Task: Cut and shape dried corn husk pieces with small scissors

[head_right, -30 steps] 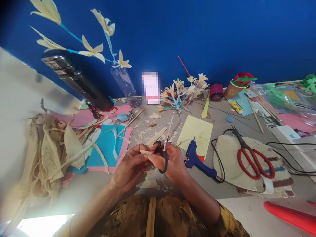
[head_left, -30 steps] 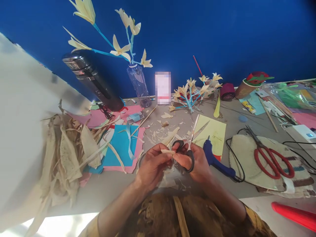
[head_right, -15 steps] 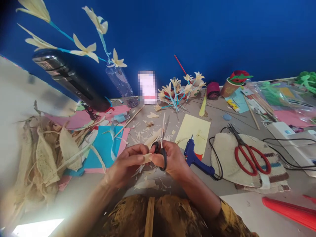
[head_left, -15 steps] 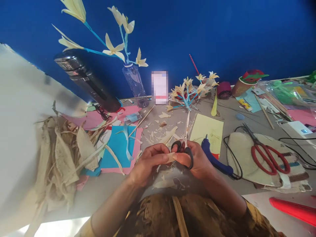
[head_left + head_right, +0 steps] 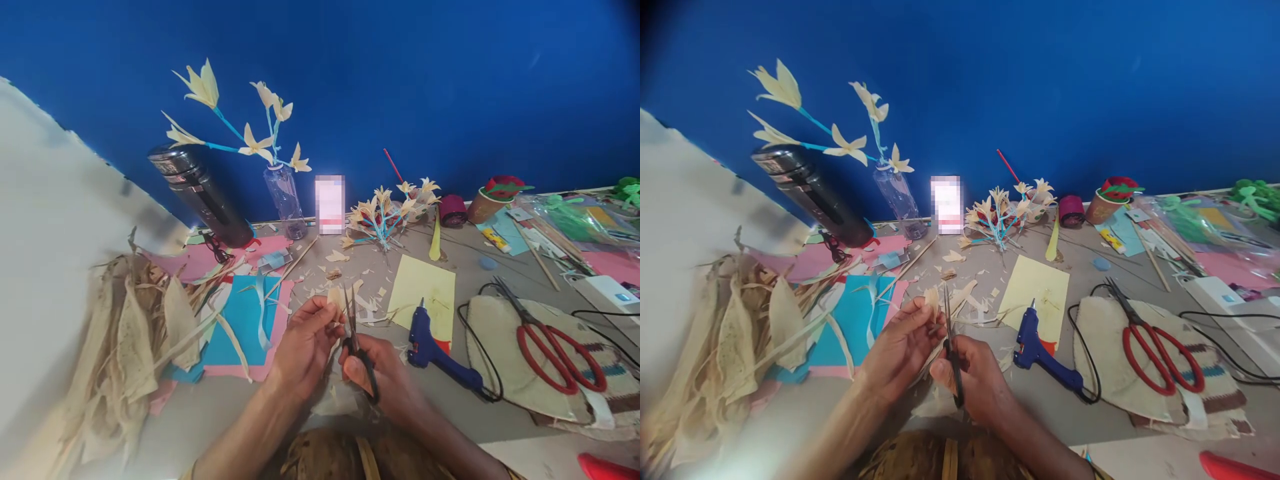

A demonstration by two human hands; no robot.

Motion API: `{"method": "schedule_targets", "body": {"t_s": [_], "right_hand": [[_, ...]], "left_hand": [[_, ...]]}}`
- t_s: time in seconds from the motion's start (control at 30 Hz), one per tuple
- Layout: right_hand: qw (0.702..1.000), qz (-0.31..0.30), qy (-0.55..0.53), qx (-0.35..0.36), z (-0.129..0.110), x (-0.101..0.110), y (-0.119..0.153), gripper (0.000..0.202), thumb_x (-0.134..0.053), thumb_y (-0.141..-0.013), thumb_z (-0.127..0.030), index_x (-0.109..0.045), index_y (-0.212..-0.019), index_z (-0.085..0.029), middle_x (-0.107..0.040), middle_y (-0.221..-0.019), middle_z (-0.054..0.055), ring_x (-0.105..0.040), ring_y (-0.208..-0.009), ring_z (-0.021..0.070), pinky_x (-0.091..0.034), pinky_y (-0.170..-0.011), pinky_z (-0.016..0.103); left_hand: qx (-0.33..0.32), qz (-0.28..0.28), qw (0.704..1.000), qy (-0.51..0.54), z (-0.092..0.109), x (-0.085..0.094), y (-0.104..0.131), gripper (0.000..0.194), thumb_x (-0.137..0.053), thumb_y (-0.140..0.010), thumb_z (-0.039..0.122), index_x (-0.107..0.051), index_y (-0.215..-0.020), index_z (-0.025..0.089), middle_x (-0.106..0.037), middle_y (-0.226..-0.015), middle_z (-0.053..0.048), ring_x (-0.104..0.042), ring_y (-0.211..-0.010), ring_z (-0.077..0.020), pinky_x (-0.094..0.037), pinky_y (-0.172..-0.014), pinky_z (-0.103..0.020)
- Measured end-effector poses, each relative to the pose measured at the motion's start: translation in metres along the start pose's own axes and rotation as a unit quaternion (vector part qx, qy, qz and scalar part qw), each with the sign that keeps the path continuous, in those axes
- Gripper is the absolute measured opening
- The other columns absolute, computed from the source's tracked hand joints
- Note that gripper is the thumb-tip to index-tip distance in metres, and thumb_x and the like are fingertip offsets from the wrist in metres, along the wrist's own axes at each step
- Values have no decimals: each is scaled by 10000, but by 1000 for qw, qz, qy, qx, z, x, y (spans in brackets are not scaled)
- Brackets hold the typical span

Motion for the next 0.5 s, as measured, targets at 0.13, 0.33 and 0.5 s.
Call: {"method": "schedule_targets", "body": {"t_s": [0.13, 0.33, 0.5], "right_hand": [[1000, -11, -18, -5, 5, -3, -2, 636, -620, -693, -798, -545, -639, -169, -473, -581, -16, -366, -553, 114, -281, -502, 240], [1000, 9, 23, -13, 6, -2, -4, 554, -648, -718, -695, -541, -560, -174, -499, -522, -9, -396, -508, 108, -301, -488, 238], [998, 9, 32, -51, 12, 0, -2, 493, -661, -704, -628, -536, -530, -184, -520, -484, -5, -399, -463, 104, -290, -451, 233]], "left_hand": [[9, -8, 1000, 4, -2, 0, 0, 207, -815, -681, 203, -610, -683, 177, -630, -655, 10, -573, -625, -108, -487, -622, -218], [-5, -9, 1000, -15, 0, 1, 1, 182, -794, -691, 180, -614, -670, 171, -624, -651, 15, -566, -611, -104, -486, -620, -220], [-19, -28, 999, -35, 2, 1, 1, 171, -738, -743, 172, -601, -641, 163, -588, -627, 20, -559, -609, -102, -481, -629, -214]]}}
Point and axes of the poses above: each hand's wrist, its own y-axis away from the middle knuckle, its own x-axis out of the back of the hand, z = x × y, the point moved 4 cm from there along -y, towards the middle knuckle
